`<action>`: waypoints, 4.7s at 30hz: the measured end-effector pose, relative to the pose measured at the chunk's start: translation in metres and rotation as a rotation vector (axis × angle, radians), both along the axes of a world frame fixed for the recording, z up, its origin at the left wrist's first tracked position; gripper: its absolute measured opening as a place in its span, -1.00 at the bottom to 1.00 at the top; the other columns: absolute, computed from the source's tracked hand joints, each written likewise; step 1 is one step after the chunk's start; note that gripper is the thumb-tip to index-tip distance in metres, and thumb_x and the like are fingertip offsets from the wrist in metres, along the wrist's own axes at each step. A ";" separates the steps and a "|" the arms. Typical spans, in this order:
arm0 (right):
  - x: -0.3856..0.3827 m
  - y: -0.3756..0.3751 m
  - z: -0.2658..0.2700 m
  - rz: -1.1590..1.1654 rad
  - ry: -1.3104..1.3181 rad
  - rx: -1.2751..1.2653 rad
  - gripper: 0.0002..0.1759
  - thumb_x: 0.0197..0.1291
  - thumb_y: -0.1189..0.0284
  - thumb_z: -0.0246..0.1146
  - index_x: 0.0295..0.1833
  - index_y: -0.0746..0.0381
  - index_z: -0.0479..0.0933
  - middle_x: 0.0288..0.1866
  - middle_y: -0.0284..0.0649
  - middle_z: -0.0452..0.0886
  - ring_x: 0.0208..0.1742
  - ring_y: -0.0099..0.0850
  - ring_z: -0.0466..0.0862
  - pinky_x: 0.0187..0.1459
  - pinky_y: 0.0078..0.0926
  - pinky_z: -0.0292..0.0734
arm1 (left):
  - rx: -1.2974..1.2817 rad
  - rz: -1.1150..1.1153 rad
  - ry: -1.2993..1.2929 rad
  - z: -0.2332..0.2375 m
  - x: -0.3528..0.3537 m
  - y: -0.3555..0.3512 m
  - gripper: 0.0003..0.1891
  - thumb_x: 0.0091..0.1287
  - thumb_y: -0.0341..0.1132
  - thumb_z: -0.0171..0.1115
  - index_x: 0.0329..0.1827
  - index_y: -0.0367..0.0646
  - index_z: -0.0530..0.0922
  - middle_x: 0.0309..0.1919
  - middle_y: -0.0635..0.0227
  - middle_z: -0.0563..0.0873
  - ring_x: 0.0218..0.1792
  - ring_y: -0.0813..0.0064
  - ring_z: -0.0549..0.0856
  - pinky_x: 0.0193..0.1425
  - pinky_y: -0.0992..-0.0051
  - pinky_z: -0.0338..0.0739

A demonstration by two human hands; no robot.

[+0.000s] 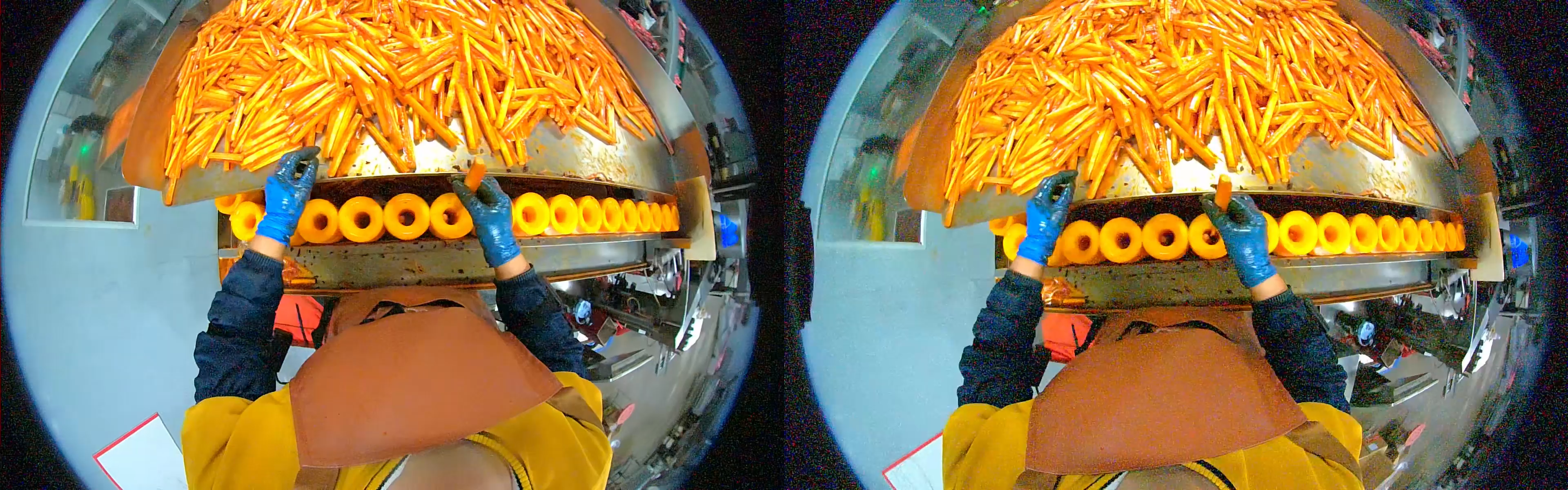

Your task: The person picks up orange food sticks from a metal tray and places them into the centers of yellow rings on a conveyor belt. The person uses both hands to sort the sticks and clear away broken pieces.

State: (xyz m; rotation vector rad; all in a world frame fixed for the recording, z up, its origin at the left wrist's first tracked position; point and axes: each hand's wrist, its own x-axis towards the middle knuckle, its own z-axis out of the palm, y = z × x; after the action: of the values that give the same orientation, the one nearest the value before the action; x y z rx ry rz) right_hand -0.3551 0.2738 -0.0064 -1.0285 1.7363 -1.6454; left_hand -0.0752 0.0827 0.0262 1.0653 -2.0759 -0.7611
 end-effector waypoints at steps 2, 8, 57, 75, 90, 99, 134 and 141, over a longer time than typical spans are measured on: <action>0.020 -0.005 0.035 0.137 -0.319 0.133 -0.79 0.10 0.52 0.37 -0.13 0.27 0.57 -0.29 -0.35 0.63 -0.28 -0.58 0.57 -0.20 -0.57 0.53 | -0.073 0.014 -0.011 -0.003 0.004 -0.003 -0.80 0.25 -0.41 0.21 -0.07 -0.12 0.62 -0.17 0.22 0.69 -0.23 0.37 0.68 -0.10 0.45 0.55; 0.054 -0.019 -0.006 0.330 0.174 0.324 -0.66 0.01 0.31 0.44 -0.14 0.23 0.56 -0.31 -0.11 0.64 -0.29 -0.29 0.66 -0.15 -0.45 0.56 | -0.084 0.027 -0.012 -0.004 0.003 -0.006 -0.82 0.25 -0.38 0.23 -0.10 -0.12 0.62 -0.23 0.22 0.69 -0.28 0.35 0.69 -0.15 0.46 0.56; 0.028 -0.006 0.034 0.373 1.122 0.502 -0.76 0.07 0.38 0.18 -0.12 0.16 0.57 -0.31 -0.18 0.63 -0.21 -0.25 0.64 -0.23 -0.24 0.52 | 1.030 0.150 0.513 -0.012 0.031 0.082 -0.70 0.25 -0.27 0.22 -0.01 -0.22 0.55 -0.22 0.39 0.67 -0.18 0.54 0.63 -0.06 0.53 0.50; 0.079 -0.048 0.009 0.379 -0.526 -0.149 -0.79 0.16 0.60 0.23 -0.07 0.31 0.47 -0.19 -0.30 0.60 -0.14 -0.55 0.56 -0.07 -0.53 0.51 | 0.958 0.234 0.408 -0.013 0.044 0.104 -0.74 0.26 -0.25 0.24 -0.05 -0.15 0.55 -0.31 0.43 0.65 -0.30 0.56 0.61 -0.20 0.56 0.50; 0.094 -0.052 0.004 0.365 -0.402 0.044 -0.73 0.22 0.33 0.27 -0.08 0.29 0.52 -0.21 -0.25 0.60 -0.19 -0.51 0.56 -0.11 -0.51 0.50 | 0.986 0.094 0.007 0.001 0.022 0.109 -0.66 0.25 -0.30 0.27 0.06 -0.22 0.53 -0.18 0.41 0.64 -0.13 0.54 0.60 0.03 0.50 0.48; 0.064 -0.025 0.007 0.453 0.449 0.154 -0.54 0.07 0.41 0.32 0.13 0.20 0.46 0.04 -0.01 0.51 0.05 -0.08 0.53 0.08 -0.30 0.45 | 0.962 0.115 0.699 -0.036 0.033 0.072 -0.63 0.16 -0.45 0.21 0.07 -0.25 0.54 -0.05 0.33 0.65 -0.03 0.42 0.62 0.12 0.44 0.47; -0.216 0.024 -0.004 -0.219 0.521 0.227 -0.75 0.23 0.40 0.19 -0.01 0.21 0.59 -0.04 -0.16 0.64 -0.01 -0.29 0.62 0.08 -0.43 0.45 | 0.148 0.207 0.212 -0.008 0.024 0.037 -0.49 0.13 -0.39 0.38 0.17 -0.25 0.46 0.10 0.18 0.58 0.10 0.34 0.56 0.19 0.39 0.44; -0.212 -0.006 -0.023 -0.505 0.753 0.473 -0.58 0.23 0.06 0.09 -0.03 0.12 0.60 -0.05 -0.05 0.62 -0.07 -0.06 0.60 -0.08 -0.19 0.50 | -0.606 0.114 -0.616 0.030 -0.060 -0.085 -0.32 0.03 -0.11 0.40 0.25 -0.10 0.41 0.13 0.08 0.54 0.19 0.07 0.47 0.31 0.23 0.32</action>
State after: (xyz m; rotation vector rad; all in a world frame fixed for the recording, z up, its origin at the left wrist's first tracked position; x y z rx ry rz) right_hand -0.5675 0.2677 -0.0293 -1.0998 2.8978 -1.0218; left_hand -0.1356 -0.0025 0.0567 1.1227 -2.4705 0.3054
